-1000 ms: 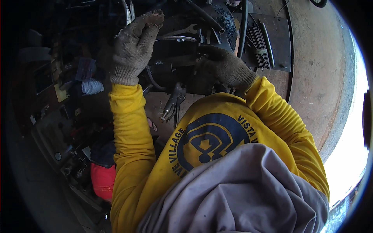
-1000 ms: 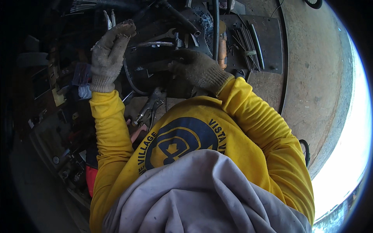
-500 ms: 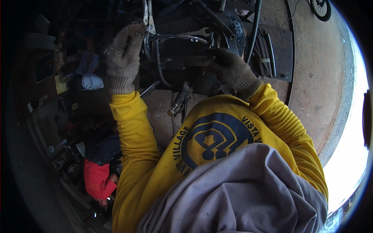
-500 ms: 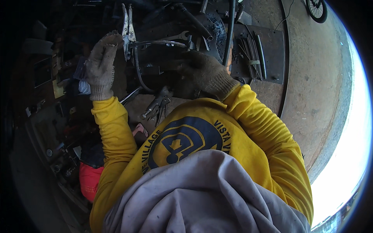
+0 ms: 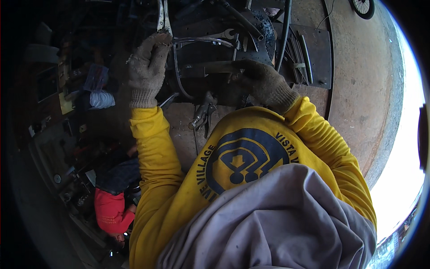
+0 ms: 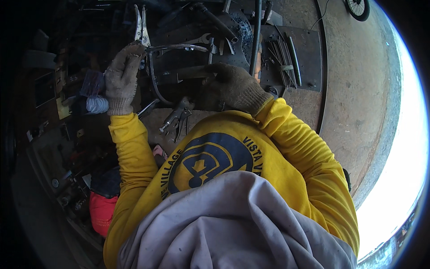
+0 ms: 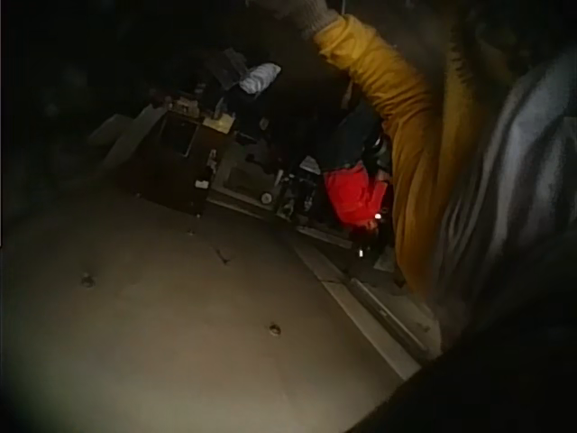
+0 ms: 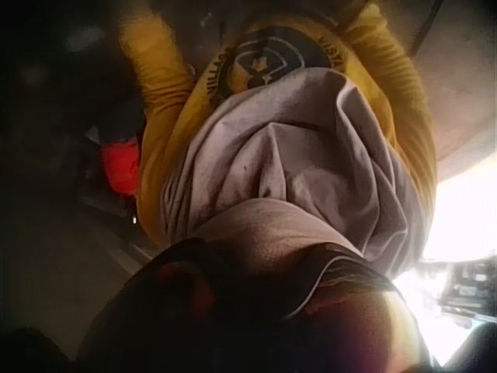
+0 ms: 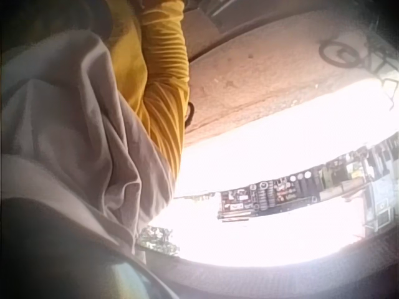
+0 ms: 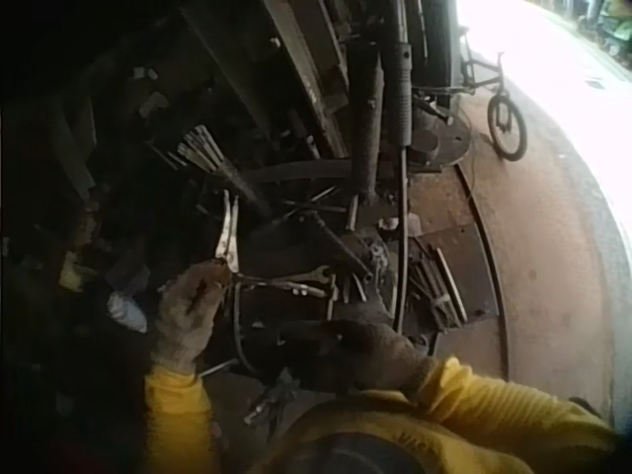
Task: The person fits metal plates together by hand, secures them with clamps, and uses an angle grinder to grind down edges and surfaces of the metal assembly.
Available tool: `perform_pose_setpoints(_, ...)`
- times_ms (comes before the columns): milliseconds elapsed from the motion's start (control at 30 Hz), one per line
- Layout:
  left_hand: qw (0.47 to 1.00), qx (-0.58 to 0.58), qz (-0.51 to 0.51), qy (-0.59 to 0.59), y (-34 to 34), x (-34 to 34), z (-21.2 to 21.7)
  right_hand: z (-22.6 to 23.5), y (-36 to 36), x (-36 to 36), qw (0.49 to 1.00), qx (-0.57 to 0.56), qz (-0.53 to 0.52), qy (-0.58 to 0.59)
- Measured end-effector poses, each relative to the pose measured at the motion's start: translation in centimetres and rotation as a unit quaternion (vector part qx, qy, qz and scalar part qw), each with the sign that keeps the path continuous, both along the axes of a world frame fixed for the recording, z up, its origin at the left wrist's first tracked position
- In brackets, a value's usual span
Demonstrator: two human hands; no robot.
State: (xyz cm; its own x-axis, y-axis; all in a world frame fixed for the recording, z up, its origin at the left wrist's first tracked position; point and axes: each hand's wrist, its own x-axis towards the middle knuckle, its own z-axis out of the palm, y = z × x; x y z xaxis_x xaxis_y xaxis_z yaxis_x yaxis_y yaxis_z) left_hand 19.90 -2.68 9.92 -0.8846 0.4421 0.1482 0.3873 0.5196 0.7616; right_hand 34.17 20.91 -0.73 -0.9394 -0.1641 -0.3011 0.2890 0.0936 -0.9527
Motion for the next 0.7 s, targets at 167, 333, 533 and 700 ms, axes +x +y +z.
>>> perform_pose_setpoints(167,1.000,-0.020,0.008,-0.008,-0.6,-0.1,0.3,-0.2,0.2,0.1,0.993,0.077,0.037,0.084)
perform_pose_setpoints(333,0.999,-0.037,0.012,0.007,-1.0,0.4,0.3,0.8,-0.1,0.3,0.996,0.066,0.028,0.043)
perform_pose_setpoints(533,0.998,-0.054,0.018,0.002,-1.0,1.2,-0.1,0.4,-0.5,0.4,1.000,0.018,0.011,0.006)
perform_pose_setpoints(700,0.997,-0.070,-0.005,0.022,-1.3,1.4,-0.7,0.1,-0.7,0.6,1.000,0.027,0.003,0.006)
